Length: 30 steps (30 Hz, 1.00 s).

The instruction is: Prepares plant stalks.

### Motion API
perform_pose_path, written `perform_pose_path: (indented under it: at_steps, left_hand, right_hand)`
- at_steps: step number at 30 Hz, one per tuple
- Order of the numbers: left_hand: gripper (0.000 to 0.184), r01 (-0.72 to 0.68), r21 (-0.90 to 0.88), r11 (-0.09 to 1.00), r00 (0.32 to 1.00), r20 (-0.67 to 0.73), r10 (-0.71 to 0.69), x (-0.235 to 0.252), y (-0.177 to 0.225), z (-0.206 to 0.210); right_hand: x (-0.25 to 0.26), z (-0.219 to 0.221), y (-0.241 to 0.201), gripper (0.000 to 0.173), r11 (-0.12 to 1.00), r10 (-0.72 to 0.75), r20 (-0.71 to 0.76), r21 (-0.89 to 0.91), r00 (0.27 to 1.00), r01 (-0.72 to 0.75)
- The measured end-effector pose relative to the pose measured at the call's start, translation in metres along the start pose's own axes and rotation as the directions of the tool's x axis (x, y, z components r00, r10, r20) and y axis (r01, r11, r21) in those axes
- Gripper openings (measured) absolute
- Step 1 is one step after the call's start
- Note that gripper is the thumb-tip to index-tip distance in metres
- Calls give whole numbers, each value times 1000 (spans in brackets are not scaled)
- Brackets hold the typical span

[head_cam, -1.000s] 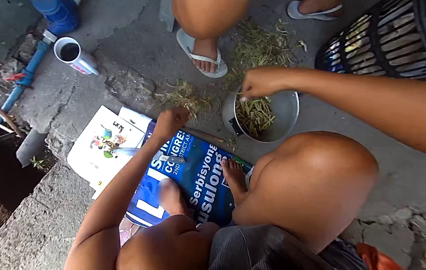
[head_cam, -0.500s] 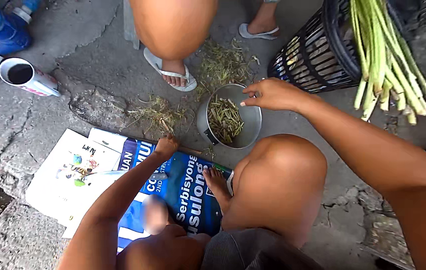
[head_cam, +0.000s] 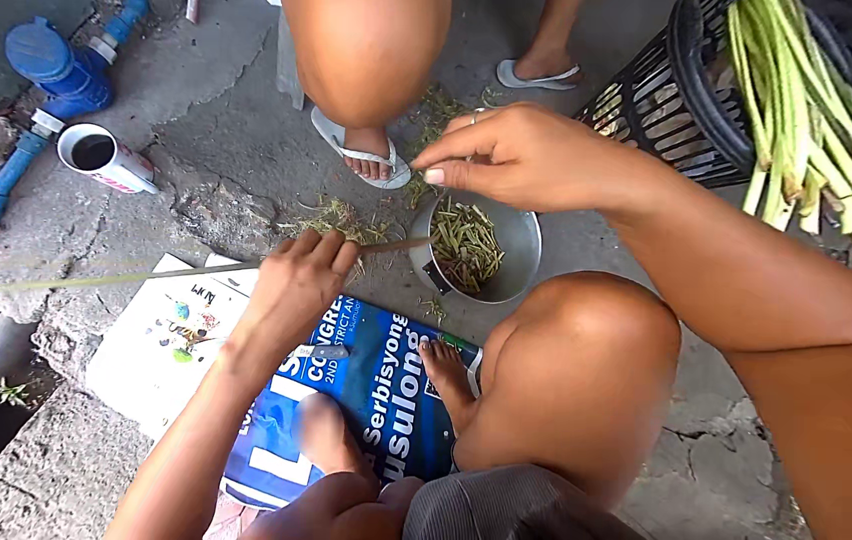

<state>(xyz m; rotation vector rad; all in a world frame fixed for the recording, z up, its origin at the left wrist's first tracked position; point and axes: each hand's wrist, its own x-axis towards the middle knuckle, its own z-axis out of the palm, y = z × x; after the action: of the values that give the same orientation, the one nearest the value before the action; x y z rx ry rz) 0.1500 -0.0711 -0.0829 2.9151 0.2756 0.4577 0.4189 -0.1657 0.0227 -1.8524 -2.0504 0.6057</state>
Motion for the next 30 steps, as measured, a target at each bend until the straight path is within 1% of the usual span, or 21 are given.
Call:
perform_pose_path:
  at_steps: [2,4,7,10,13,15,16,17,19,21,24,26,30]
  left_hand:
    - [18,30,35,999,999,-39,-29,-10,-1,-33]
    - [19,88,70,994,992,-100,-81,-24,-3,-55]
    - [19,186,94,978,967,-193,-166,-47,-11,-72]
    - [16,273,71,959,940,-229,-251,-67,-19,-76]
    - [17,367,11,930,902,-250,-352,-81,-26,-70]
    - [19,421,-9,907,875,-259,-409,-88,-34,-70]
    - [19,447,-11,894,863,-256,-435,-91,-36,-72]
    - [18,481,-9,877,849,-243,-468,-95,-37,-74]
    - [17,543,-15,840,821,-201,-535,-99,-38,-77]
    - [18,580,-24,814,804,-144,-577,-102,-37,-78]
    - [22,647,-46,761,762,-5,-648,-100,-32,-80]
    - [26,663,-77,744,748,51,-662,-95,-26,-77]
    - [27,631,-80,772,774,-5,-633,-74,-21,-67]
  right_hand:
    - [12,9,-11,34,996,14,67,92,998,-20]
    - [24,19,-20,33,984,-12,150,176,989,-15]
    - [50,34,-31,29,960,-92,233,279,968,24]
    - [81,42,-45,29,948,-135,321,316,937,28]
    - [109,64,-51,24,942,-231,345,312,910,121]
    - [133,73,-60,26,951,-299,414,208,860,230]
    - [143,78,-65,26,948,-317,426,140,847,284]
    - [151,84,-70,25,943,-325,425,85,845,321]
    - [164,99,-71,23,928,-355,396,39,847,371]
    - [171,111,-73,22,928,-343,404,5,848,373]
    - [169,126,-76,21,925,-334,392,-38,857,378]
    - [162,131,-80,21,923,-355,325,-27,876,384]
    - [142,130,-89,17,912,-409,119,34,905,408]
